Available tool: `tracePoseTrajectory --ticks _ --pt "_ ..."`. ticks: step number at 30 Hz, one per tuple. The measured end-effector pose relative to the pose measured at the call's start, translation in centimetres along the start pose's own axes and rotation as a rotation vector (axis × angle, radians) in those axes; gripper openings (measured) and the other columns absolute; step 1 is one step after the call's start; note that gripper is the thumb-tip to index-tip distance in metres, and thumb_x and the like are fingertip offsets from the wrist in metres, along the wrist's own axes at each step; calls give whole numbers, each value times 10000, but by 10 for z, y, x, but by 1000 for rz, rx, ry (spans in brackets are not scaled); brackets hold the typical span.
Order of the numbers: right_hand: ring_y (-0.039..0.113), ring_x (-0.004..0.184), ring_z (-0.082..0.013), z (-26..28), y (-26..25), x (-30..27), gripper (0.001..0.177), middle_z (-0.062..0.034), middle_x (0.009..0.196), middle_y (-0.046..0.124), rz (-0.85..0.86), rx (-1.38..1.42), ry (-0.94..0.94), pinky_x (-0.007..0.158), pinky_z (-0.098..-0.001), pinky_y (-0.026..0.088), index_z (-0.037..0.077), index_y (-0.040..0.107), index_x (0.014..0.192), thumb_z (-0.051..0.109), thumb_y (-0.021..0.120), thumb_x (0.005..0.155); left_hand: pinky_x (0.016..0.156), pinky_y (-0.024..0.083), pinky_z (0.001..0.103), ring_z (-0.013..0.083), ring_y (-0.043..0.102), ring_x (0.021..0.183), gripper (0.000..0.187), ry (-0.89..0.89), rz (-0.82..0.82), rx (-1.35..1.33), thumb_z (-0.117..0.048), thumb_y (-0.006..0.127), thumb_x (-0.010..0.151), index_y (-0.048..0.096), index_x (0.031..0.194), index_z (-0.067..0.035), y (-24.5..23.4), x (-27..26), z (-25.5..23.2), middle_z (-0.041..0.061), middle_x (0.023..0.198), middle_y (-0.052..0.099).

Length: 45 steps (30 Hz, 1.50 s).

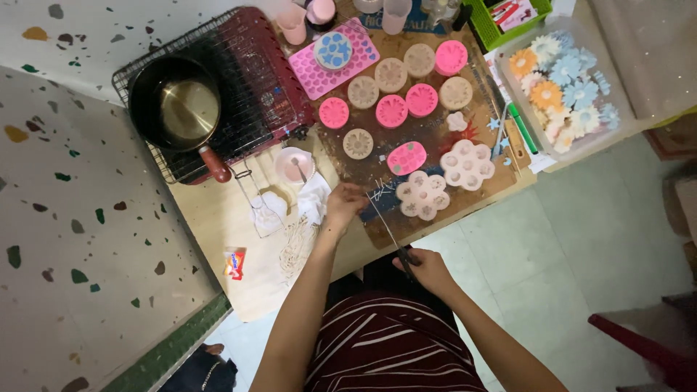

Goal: The person is preparing candle wicks by cutting them to length and inserting them through the centers of various flower-shaped silicone molds.

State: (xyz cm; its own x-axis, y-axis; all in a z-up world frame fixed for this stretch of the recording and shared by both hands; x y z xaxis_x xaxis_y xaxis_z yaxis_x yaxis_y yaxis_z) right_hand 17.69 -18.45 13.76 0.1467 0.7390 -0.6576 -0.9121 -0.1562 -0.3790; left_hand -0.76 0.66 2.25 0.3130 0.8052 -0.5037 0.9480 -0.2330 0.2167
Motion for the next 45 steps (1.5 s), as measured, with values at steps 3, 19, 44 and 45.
tracePoseTrajectory --ticks 3,19,44,45 --pt "538 534 -104 8 -4 -7 389 -45 568 609 16 85 38 507 -322 430 12 749 781 392 789 857 552 528 290 169 664 625 410 -1 -18 129 59 780 754 604 1122 21 3 1 1 122 814 743" --pt "555 408 -170 -18 5 26 547 -75 490 570 62 186 134 426 -351 414 -11 645 648 469 721 898 662 596 338 194 754 702 289 58 -215 633 -60 883 665 763 927 -33 20 34 48 89 769 767" --pt "677 847 -437 46 103 87 180 -246 890 701 -156 -378 -424 755 -517 541 28 691 955 187 694 871 871 489 459 349 602 963 206 587 -705 993 -1 676 837 703 1034 -55 -56 -103 -35 130 1034 654" --pt "680 863 -417 39 100 96 145 -232 915 704 -244 -366 -386 772 -504 542 49 703 939 175 680 870 855 489 456 359 596 951 204 597 -709 996 -7 680 839 701 1037 -51 -51 -109 -42 134 1028 653"
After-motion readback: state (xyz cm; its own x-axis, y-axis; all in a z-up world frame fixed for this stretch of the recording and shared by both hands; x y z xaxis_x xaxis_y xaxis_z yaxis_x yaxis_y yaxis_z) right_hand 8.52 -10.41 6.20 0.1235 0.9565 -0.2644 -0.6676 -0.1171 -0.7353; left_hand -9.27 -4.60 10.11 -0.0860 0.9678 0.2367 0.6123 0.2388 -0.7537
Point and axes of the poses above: each hand's wrist, its own x-axis towards the middle knuckle, its own y-axis out of the palm, z = x × y, the point moved 1 cm from there along x, towards the middle knuckle
